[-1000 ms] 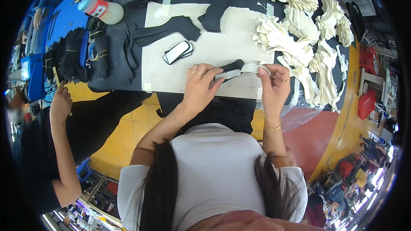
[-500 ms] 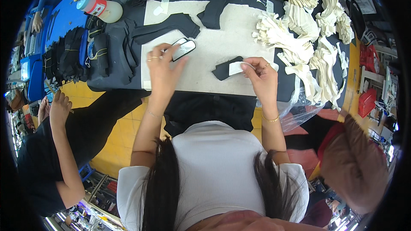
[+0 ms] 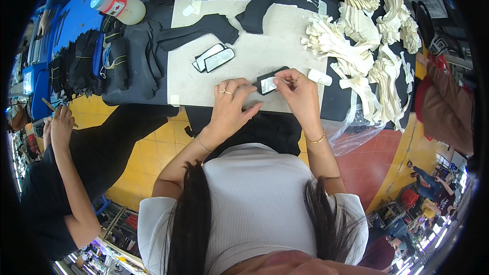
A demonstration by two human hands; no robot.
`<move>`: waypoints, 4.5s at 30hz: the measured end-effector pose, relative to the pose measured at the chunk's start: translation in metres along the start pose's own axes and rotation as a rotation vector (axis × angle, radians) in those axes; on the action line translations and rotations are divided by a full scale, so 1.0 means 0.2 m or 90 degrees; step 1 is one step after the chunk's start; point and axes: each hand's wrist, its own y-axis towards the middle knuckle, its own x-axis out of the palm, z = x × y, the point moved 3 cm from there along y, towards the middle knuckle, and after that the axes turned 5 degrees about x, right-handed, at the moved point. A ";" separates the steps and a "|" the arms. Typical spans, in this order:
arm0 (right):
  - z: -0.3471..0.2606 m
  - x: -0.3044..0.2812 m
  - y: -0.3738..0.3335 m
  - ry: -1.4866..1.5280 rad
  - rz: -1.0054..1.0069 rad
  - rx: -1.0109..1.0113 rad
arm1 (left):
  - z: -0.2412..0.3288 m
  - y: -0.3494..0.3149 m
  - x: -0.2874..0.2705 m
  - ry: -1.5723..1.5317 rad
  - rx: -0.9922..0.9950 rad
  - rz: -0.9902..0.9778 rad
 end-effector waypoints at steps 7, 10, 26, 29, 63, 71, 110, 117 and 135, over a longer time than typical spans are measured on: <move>-0.02 0.00 -0.01 -0.014 0.010 -0.023 | 0.02 -0.03 0.01 0.040 0.058 -0.036; -0.04 0.00 -0.01 -0.032 0.005 -0.021 | 0.03 -0.03 0.02 0.062 0.065 -0.049; -0.03 -0.03 -0.03 -0.101 0.094 -0.051 | 0.06 0.00 0.04 0.160 0.175 -0.128; -0.03 -0.05 -0.01 -0.094 0.091 -0.032 | 0.06 0.00 0.03 0.154 0.183 -0.143; 0.12 -0.38 -0.04 -0.408 0.349 -0.182 | 0.06 0.20 0.06 0.059 0.004 -0.028; 0.19 -0.36 -0.06 -0.361 0.281 -0.114 | 0.08 0.19 0.06 0.079 0.051 -0.016; 0.09 -0.27 -0.01 0.044 0.149 0.037 | -0.06 0.16 -0.06 -0.063 -0.149 0.025; -0.03 -0.08 0.00 -0.028 0.000 0.009 | -0.05 0.07 -0.06 -0.027 -0.122 -0.066; -0.09 0.02 0.02 -0.150 -0.018 -0.054 | -0.01 -0.08 0.01 0.052 0.063 -0.045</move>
